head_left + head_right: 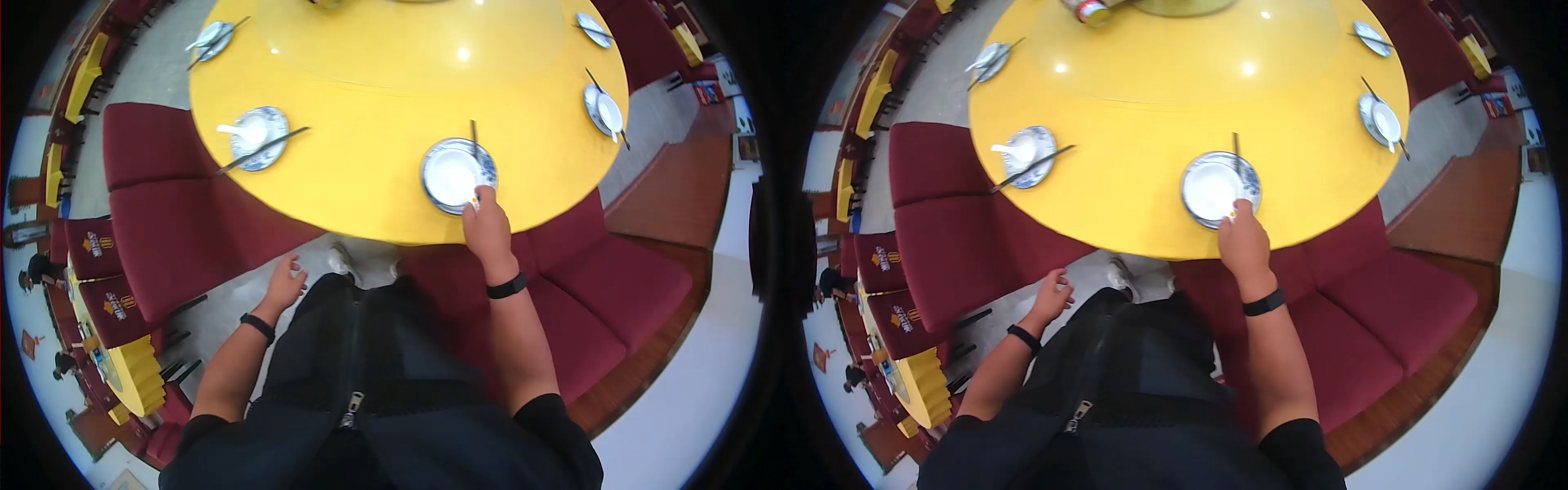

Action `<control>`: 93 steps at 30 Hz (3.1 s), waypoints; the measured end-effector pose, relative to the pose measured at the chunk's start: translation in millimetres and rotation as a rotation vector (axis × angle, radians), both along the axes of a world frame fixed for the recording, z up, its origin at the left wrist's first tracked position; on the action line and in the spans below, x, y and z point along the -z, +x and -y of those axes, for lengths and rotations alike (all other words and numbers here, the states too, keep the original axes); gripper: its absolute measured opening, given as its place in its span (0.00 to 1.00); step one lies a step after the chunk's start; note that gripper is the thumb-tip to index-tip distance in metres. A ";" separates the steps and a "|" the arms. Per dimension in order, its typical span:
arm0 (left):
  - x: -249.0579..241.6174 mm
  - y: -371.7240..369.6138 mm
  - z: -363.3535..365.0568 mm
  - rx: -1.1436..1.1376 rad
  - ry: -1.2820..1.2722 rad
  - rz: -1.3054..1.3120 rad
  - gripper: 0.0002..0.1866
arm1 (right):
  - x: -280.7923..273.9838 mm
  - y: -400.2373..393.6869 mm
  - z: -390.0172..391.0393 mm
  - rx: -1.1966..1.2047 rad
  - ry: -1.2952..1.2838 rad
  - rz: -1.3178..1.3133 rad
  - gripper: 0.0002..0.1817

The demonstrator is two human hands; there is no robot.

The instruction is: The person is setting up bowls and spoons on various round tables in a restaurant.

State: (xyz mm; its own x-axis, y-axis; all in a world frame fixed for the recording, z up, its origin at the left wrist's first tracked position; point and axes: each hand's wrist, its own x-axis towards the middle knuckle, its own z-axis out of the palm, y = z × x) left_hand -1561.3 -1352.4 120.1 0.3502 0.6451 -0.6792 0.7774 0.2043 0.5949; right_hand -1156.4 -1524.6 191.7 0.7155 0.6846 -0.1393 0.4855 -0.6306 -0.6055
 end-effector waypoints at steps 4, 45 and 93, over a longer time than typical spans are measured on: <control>14.2 -52.1 -15.5 -0.010 -0.020 0.030 0.26 | 12.2 -21.0 -20.4 0.106 -0.208 0.049 0.18; 49.1 -457.0 254.7 -0.387 -0.006 -0.262 0.23 | 65.5 -322.3 -13.1 -0.855 -0.446 -0.131 0.20; 22.8 -789.4 -228.1 -0.378 -0.067 0.018 0.14 | -132.9 -706.7 -509.5 -1.197 -0.103 0.087 0.21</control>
State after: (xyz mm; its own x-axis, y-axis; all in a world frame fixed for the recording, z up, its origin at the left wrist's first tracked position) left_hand -2350.7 -1124.2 97.3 0.1083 0.6857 -0.7198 0.6290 0.5134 0.5837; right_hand -1863.1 -1015.1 324.5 -0.3563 0.9092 -0.2153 0.8324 0.2042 -0.5151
